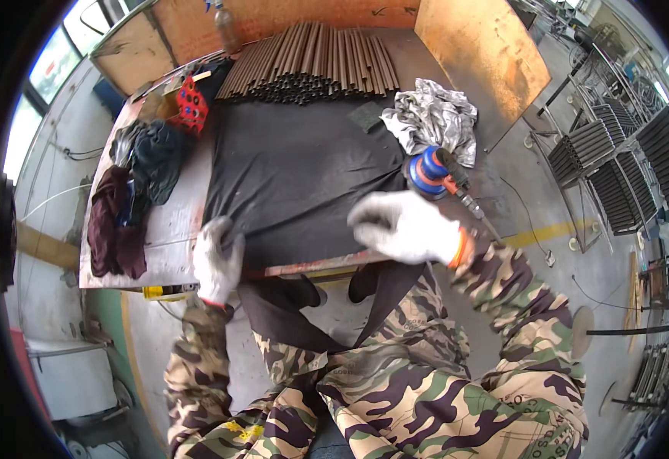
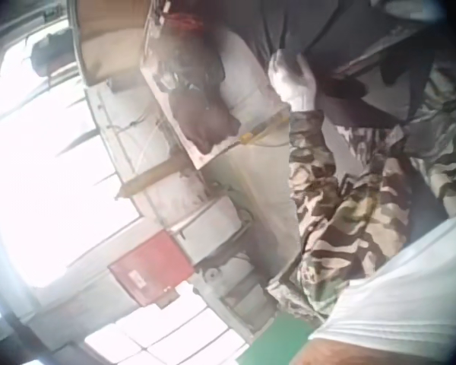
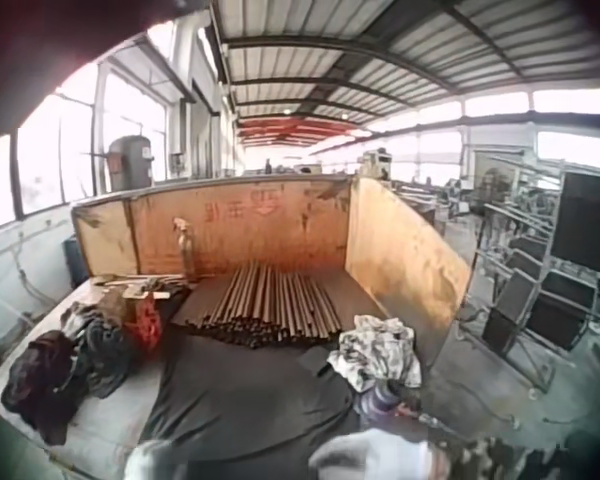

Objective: Sand or polish a bundle of metal rods using a pneumatic orbital sander.

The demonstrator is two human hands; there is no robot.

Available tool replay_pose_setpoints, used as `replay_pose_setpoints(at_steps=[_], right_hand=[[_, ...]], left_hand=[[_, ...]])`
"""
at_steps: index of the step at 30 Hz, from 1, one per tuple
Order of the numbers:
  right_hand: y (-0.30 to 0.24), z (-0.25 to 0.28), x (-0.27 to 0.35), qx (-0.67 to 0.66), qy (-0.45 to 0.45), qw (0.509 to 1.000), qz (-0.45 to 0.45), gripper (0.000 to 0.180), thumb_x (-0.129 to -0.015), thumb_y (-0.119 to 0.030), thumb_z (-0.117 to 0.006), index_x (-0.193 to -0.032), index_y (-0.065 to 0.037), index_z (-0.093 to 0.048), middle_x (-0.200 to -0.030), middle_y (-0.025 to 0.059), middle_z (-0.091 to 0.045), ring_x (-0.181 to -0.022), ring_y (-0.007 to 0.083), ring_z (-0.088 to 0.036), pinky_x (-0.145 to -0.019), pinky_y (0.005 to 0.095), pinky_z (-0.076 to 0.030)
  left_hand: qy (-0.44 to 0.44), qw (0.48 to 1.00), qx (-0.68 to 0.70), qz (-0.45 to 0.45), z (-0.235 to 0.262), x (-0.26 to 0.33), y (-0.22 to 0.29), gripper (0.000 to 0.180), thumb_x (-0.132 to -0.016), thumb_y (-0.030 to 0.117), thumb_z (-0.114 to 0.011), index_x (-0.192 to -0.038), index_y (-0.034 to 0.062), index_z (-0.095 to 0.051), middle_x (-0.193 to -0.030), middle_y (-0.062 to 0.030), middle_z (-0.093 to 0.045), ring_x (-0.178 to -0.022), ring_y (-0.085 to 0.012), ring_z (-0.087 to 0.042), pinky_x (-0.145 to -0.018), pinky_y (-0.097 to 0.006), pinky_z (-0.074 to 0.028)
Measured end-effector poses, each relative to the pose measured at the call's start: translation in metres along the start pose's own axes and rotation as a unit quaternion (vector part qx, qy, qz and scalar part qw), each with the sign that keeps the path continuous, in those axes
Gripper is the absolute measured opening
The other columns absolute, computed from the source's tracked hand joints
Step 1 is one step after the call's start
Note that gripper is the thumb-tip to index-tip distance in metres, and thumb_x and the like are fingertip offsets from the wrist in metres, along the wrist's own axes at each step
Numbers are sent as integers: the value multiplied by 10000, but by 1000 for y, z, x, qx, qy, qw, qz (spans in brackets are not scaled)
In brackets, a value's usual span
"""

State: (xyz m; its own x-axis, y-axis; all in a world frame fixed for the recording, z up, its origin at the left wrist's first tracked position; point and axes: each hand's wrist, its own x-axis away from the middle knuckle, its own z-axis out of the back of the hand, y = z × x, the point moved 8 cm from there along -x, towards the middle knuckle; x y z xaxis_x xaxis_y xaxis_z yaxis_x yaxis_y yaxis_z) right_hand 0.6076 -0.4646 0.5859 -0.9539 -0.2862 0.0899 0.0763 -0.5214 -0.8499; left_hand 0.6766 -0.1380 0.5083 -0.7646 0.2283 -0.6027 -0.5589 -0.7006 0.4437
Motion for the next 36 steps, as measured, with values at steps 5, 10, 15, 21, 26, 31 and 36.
replay_pose_setpoints(at_steps=[5,10,15,21,26,31,36], right_hand=[[9,133,-115,195,70,978,6,295,-965,-265,-684,-1107,-14,-750,-1023,144,-770,-992,251,-731,-901,373,-565],[148,248,-234,301,101,947,-54,435,-879,-395,-682,-1109,-38,-776,-1045,205,-770,-996,392,-731,-892,442,-560],[209,272,-323,519,17,848,-109,260,-905,-231,-638,-1068,-107,-797,-1015,192,-762,-895,379,-739,-809,456,-592],[210,284,-367,475,59,855,-198,346,-952,-363,-569,-1068,-135,-803,-1067,205,-760,-958,402,-730,-861,465,-578],[221,296,-360,450,220,828,-254,386,-928,-387,-566,-993,-93,-809,-1015,219,-763,-929,394,-729,-847,468,-576],[210,299,-358,450,118,854,-234,420,-909,-380,-564,-957,-29,-789,-987,244,-756,-885,395,-730,-811,468,-571],[210,298,-367,437,142,862,-215,383,-914,-344,-576,-902,-18,-776,-909,246,-741,-828,370,-724,-781,434,-557]], left_hand=[[-97,972,-214,27,-49,-46,-39,611,-917,363,-746,-1379,-9,-603,-1435,-280,-585,-1339,-464,-534,-1158,-552,-391],[-160,967,-180,77,-61,-47,-38,629,-953,347,-710,-1455,2,-555,-1512,-299,-509,-1418,-494,-450,-1192,-564,-352],[-170,965,-172,102,-61,-52,-28,635,-927,302,-732,-1462,12,-550,-1522,-289,-501,-1430,-488,-435,-1196,-571,-345],[-179,962,-168,122,-56,-64,-25,648,-894,245,-750,-1461,2,-553,-1531,-290,-490,-1437,-494,-429,-1208,-573,-330],[-175,964,-158,124,-57,-66,-29,642,-900,213,-743,-1470,-7,-547,-1537,-292,-485,-1448,-492,-425,-1218,-566,-324],[-185,961,-162,128,-60,-67,-31,646,-897,203,-745,-1474,-9,-544,-1542,-295,-479,-1458,-494,-415,-1223,-568,-319],[-188,960,-162,130,-58,-71,-29,648,-896,191,-742,-1479,-8,-540,-1543,-297,-478,-1462,-497,-409,-1226,-571,-312]])
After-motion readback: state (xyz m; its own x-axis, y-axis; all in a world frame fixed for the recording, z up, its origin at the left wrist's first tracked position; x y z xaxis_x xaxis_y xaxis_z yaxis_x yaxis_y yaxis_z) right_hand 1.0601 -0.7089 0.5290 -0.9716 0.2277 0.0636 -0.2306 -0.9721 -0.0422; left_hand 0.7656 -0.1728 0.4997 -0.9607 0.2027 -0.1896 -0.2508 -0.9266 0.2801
